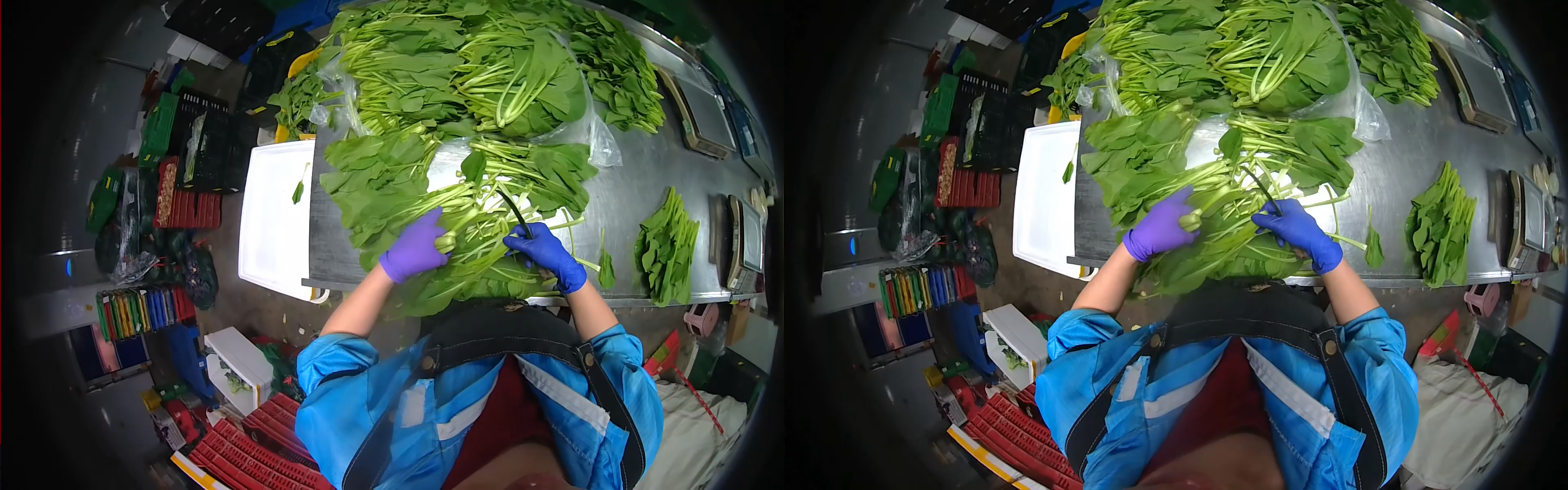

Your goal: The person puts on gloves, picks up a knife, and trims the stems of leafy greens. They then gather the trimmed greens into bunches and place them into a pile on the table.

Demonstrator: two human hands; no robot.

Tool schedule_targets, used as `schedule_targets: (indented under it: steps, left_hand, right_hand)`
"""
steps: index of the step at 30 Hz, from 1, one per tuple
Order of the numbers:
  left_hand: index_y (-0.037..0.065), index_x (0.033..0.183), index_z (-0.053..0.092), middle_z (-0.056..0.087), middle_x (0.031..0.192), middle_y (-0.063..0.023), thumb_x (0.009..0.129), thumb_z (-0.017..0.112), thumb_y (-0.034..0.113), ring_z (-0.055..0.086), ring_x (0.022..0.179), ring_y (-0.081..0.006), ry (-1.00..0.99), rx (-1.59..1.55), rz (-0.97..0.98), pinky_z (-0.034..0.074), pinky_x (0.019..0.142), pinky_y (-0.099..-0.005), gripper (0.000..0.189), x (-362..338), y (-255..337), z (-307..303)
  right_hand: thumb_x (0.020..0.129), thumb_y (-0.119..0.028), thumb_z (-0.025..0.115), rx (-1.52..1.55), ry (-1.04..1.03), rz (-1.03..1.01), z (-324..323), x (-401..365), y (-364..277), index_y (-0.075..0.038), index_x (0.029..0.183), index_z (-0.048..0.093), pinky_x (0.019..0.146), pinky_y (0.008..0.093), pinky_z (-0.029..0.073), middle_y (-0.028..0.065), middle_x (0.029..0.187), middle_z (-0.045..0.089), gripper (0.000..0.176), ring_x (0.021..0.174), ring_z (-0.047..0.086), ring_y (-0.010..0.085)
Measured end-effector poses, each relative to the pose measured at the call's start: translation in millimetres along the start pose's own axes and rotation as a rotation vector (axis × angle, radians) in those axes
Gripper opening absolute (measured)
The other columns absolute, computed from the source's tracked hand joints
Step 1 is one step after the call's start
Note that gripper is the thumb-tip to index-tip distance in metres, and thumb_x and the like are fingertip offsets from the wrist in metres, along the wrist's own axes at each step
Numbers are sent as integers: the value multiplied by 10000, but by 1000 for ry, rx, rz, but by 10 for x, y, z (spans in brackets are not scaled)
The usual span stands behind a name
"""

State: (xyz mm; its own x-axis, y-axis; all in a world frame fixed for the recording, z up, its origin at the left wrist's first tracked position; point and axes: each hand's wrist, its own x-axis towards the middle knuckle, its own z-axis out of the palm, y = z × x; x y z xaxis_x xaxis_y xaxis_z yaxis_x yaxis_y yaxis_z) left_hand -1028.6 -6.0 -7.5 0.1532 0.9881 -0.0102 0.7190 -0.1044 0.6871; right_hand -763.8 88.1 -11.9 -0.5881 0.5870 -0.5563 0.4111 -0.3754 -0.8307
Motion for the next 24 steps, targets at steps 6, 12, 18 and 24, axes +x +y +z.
schedule_targets:
  steps: [6, 12, 18, 24]
  left_hand:
    - [-8, 983, 590, 648, 870, -99, 707, 724, 193, 598, 785, -174, -370, -619, -267, 476, 765, -275, 366, 177, 500, 12]
    - [10, 830, 621, 607, 698, -108, 706, 725, 193, 551, 616, -142, -131, -351, -181, 453, 604, -298, 245, 174, 540, -8]
    - [16, 792, 617, 581, 646, -132, 705, 714, 209, 512, 548, -189, -176, -250, -113, 433, 557, -321, 233, 170, 527, -111]
    - [2, 833, 623, 596, 680, -152, 718, 715, 224, 587, 615, -193, -445, -191, -140, 470, 608, -314, 267, 136, 427, -294]
  right_hand:
    - [778, -320, 715, -210, 76, -212, 304, 99, -66, -9, 708, 602, 467, 263, 371, 15, 541, 470, 339, 511, 399, 60]
    - [727, -281, 769, 5, 187, -256, 462, 41, -33, -11, 692, 601, 475, 254, 385, 7, 531, 477, 320, 529, 417, 49]
    - [689, -222, 766, -219, 12, -385, 394, -35, -36, -24, 691, 597, 483, 263, 407, 27, 556, 519, 261, 505, 463, 87]
    - [641, -173, 730, -701, 116, -622, 387, 6, 78, -19, 652, 550, 508, 302, 428, 99, 563, 532, 237, 493, 515, 181]
